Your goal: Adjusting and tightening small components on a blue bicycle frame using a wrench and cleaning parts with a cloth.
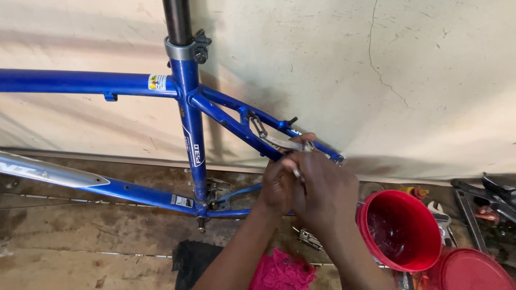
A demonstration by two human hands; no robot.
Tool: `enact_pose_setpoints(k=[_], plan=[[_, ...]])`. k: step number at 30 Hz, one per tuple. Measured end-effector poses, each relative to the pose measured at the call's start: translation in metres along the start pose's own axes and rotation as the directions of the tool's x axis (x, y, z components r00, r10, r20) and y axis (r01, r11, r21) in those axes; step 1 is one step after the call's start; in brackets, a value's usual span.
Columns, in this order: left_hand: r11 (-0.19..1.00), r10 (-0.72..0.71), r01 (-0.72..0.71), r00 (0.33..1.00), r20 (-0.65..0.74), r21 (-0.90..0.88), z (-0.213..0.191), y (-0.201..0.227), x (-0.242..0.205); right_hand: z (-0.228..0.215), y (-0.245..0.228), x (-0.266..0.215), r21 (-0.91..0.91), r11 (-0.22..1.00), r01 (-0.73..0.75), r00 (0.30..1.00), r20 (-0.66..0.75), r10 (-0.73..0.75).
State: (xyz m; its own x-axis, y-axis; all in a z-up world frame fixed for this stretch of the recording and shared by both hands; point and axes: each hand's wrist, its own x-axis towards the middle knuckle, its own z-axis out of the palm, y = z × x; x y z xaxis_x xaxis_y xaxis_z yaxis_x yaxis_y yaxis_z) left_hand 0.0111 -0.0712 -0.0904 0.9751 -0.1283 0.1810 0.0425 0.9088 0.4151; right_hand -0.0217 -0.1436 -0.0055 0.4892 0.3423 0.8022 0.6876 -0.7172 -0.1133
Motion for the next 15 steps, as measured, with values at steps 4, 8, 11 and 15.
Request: enact_pose_setpoints(k=[4, 8, 11, 15], plan=[[1.0, 0.005, -0.006, 0.999, 0.034, 0.001, -0.003, -0.004, -0.002, 0.009, -0.004, 0.026, 0.021, 1.0, -0.023, 1.0, -0.011, 0.023], [0.998, 0.063, -0.065, 0.993, 0.098, 0.022, -0.006, -0.001, 0.003, 0.003, 0.009, 0.006, 0.069, 0.997, -0.023, 0.999, 0.044, 0.02], [0.994, 0.096, -0.1, 0.991, 0.095, 0.045, -0.012, -0.001, 0.002, 0.006, 0.026, -0.035, 0.128, 0.992, -0.008, 0.998, 0.067, -0.001], [0.994, 0.094, -0.098, 0.993, 0.074, 0.05, -0.016, -0.001, 0.006, 0.013, 0.031, -0.037, 0.065, 0.996, 0.066, 0.998, 0.001, -0.066]])
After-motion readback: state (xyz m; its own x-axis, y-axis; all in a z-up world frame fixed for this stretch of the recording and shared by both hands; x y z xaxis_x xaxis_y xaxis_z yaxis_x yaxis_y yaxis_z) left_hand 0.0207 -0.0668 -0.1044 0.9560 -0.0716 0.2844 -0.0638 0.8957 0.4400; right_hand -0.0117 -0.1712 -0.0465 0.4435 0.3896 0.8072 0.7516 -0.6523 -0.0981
